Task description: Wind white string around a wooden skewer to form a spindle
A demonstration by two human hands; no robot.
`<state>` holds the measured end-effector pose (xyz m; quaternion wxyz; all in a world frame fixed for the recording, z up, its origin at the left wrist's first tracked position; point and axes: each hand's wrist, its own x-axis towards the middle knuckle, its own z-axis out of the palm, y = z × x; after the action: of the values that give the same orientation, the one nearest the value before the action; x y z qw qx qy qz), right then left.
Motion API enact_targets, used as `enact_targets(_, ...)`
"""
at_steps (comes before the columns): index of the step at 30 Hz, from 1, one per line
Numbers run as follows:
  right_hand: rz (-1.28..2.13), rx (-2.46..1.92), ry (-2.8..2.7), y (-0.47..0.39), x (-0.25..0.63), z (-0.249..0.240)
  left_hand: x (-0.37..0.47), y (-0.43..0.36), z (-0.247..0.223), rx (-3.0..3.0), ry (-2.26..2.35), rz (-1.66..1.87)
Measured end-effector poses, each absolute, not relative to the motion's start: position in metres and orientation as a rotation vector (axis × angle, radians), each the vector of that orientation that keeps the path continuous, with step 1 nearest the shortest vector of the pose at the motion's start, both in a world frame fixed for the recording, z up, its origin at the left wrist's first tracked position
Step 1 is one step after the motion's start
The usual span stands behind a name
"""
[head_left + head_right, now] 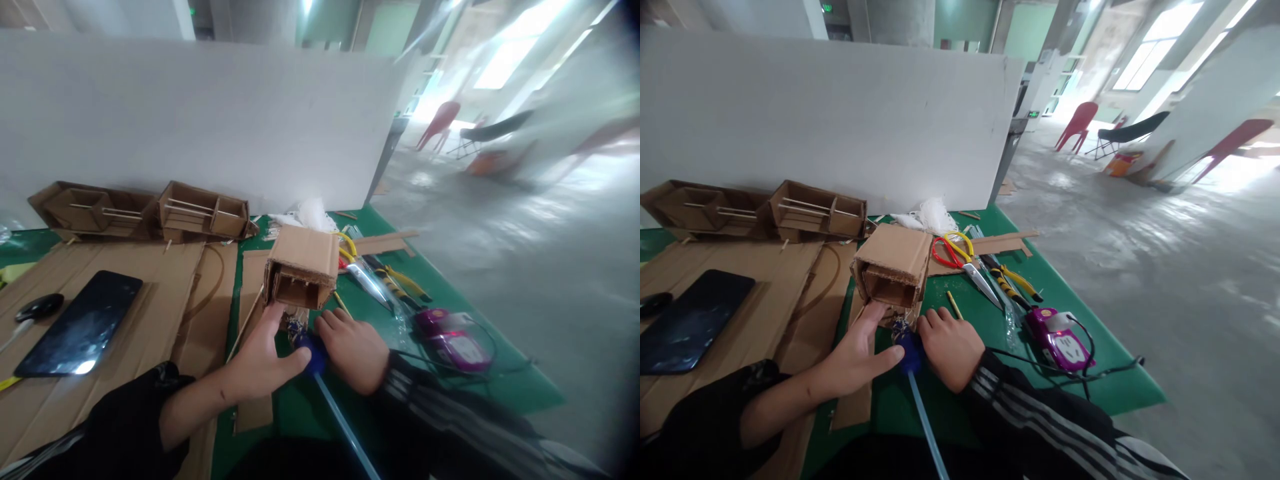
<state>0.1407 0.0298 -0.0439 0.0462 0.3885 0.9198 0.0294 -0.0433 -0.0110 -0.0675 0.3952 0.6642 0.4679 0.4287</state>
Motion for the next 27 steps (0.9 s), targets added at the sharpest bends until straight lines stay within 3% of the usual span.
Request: enact_targets(27,0.019,1.205,2.787,0.0303,0.1419,-0.0421,-0.0428,-0.011,-0.0666,1.681,1.183,1.104)
